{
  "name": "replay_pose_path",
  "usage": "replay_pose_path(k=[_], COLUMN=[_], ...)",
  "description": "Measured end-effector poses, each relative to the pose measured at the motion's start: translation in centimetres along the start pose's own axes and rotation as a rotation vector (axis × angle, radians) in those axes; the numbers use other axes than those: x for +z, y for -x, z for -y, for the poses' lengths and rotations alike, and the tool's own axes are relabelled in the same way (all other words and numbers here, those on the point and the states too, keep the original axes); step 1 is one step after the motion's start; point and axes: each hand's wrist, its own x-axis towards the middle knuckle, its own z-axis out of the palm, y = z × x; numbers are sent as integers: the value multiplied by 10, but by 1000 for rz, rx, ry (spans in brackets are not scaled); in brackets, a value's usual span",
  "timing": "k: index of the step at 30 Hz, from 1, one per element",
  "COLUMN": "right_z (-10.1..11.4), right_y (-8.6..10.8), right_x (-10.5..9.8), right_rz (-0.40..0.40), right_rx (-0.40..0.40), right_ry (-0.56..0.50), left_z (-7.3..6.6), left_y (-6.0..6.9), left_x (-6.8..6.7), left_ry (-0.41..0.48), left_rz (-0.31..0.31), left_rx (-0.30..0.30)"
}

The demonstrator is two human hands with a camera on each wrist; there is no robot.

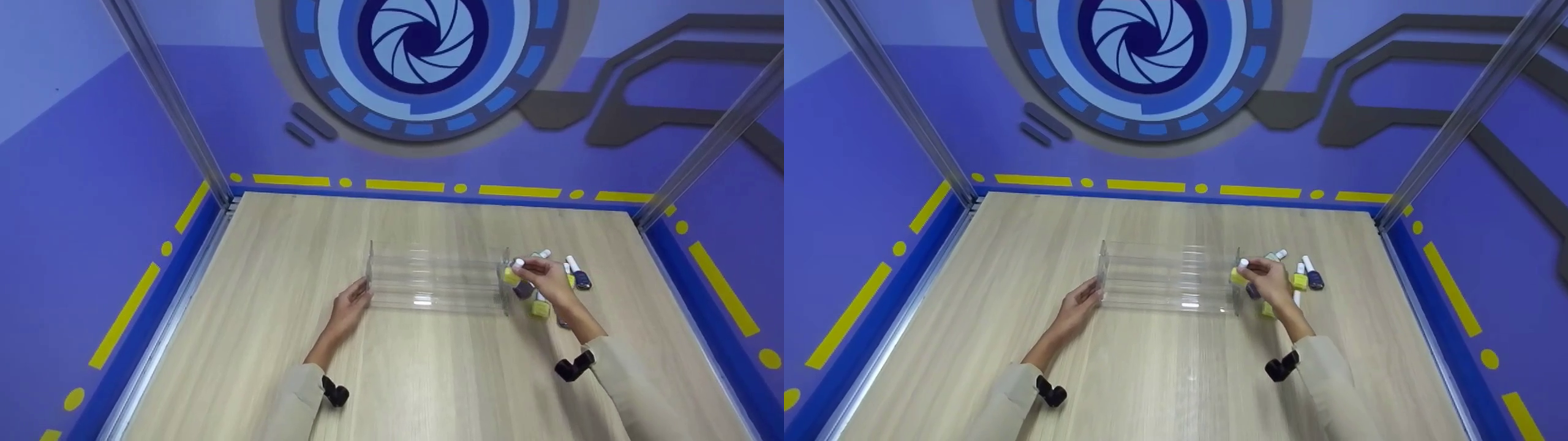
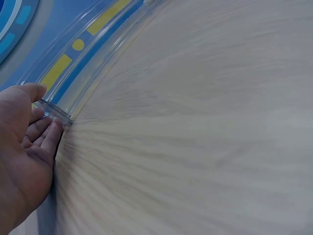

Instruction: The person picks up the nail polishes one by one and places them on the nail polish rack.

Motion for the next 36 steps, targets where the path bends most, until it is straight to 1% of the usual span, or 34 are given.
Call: replay_pose_path(k=[3,5,7,11,15,21,28,32,36], right_z=[4,6,9,17,23,25,28,36,47], right_y=[-3,-4,-4,-6,-10,-15,-25,-32,-40], right_x=[11,18,25,37,50,73,100,115,130], right_rz=[1,-3,-14,-14,19,40,23,1,-3], right_rx=[-19,-40,-59,-66,-77,-96,-97,-82,-98], right_ry=[-17,-30,-35,-16,-38,-94,-131,-156,-183], left_z=[-10,-11,-7,6,12,13,15,15,13], left_y=[4,4,1,-6,-8,-6,-1,-3,-5], left_x=[0,1,2,2,0,-1,-4,-4,-5], left_ry=[10,10,3,-13,-24,-10,-28,-41,-37], left_rz=[10,10,6,-10,-16,-10,0,10,-1], left_rx=[-4,-12,-18,-25,-26,-15,-18,0,-1])
